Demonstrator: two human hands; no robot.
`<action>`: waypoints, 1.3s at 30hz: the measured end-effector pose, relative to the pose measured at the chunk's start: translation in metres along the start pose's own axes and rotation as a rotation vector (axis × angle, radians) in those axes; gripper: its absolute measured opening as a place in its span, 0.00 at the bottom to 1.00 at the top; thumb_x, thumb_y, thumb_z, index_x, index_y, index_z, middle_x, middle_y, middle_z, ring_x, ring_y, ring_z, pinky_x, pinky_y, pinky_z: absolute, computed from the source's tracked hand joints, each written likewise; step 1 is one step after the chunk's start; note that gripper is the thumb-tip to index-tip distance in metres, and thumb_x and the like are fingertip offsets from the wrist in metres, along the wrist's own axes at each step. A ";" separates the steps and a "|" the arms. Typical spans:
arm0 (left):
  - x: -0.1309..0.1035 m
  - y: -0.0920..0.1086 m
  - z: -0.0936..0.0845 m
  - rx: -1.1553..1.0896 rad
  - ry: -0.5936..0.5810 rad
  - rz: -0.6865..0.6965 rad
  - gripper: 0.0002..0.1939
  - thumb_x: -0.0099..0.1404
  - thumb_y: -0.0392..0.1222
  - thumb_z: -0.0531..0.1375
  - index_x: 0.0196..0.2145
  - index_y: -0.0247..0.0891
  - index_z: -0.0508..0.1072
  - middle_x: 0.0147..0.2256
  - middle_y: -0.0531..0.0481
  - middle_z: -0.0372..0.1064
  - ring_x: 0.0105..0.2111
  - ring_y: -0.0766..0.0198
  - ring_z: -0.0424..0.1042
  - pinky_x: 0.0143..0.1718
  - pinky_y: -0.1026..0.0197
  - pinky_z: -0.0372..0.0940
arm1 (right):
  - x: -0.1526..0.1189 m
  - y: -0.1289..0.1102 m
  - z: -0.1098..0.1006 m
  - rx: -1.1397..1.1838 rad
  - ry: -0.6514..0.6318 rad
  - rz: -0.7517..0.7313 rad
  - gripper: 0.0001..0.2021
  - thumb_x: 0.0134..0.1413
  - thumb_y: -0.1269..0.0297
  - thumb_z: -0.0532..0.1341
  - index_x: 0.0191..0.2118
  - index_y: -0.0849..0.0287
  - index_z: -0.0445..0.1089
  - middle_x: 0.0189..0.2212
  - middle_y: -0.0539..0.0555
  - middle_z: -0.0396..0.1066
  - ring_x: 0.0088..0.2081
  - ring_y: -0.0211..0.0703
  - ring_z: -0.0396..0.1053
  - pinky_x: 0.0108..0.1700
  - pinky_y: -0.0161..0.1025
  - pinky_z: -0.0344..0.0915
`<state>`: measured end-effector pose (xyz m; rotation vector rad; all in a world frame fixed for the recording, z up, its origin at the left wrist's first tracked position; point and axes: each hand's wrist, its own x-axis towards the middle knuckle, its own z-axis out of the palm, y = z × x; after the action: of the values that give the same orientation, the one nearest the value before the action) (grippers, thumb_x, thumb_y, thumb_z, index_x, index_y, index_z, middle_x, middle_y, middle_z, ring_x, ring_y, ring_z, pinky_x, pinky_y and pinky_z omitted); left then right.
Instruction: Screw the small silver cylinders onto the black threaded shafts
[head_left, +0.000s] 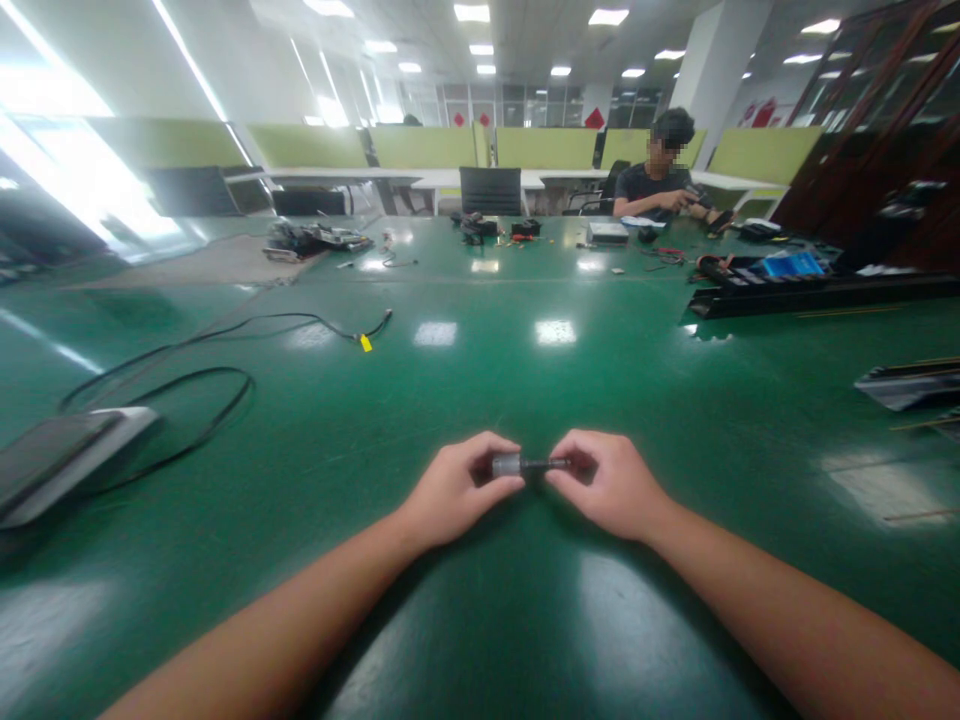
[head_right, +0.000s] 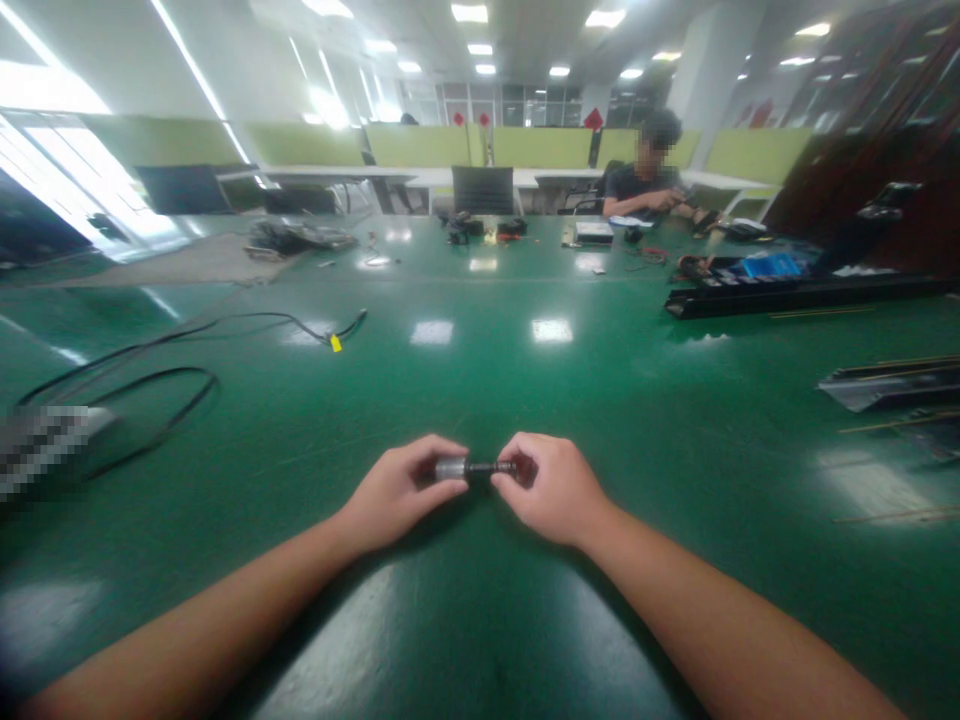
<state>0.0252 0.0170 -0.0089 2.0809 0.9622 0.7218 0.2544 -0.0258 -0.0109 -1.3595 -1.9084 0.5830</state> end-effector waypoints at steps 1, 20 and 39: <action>0.000 0.000 0.000 -0.003 -0.003 -0.002 0.14 0.62 0.43 0.65 0.45 0.40 0.74 0.38 0.52 0.74 0.35 0.65 0.73 0.38 0.63 0.66 | 0.000 0.000 0.000 0.001 0.001 0.001 0.01 0.51 0.68 0.65 0.31 0.57 0.74 0.25 0.48 0.73 0.27 0.39 0.69 0.32 0.35 0.62; 0.000 0.003 -0.001 -0.026 0.005 -0.023 0.14 0.62 0.44 0.65 0.45 0.38 0.74 0.38 0.50 0.74 0.36 0.63 0.74 0.39 0.61 0.67 | 0.002 0.000 -0.003 0.003 0.010 -0.001 0.01 0.51 0.68 0.65 0.31 0.58 0.74 0.25 0.49 0.73 0.27 0.39 0.69 0.32 0.35 0.62; 0.000 -0.001 -0.001 -0.086 0.007 -0.037 0.14 0.63 0.44 0.65 0.45 0.37 0.73 0.38 0.49 0.74 0.36 0.63 0.74 0.40 0.62 0.69 | 0.002 0.000 -0.004 0.007 0.027 0.004 0.01 0.51 0.67 0.65 0.31 0.58 0.74 0.25 0.50 0.74 0.27 0.39 0.69 0.32 0.35 0.62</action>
<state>0.0243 0.0175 -0.0090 1.9820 0.9543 0.7389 0.2575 -0.0242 -0.0080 -1.3607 -1.8809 0.5705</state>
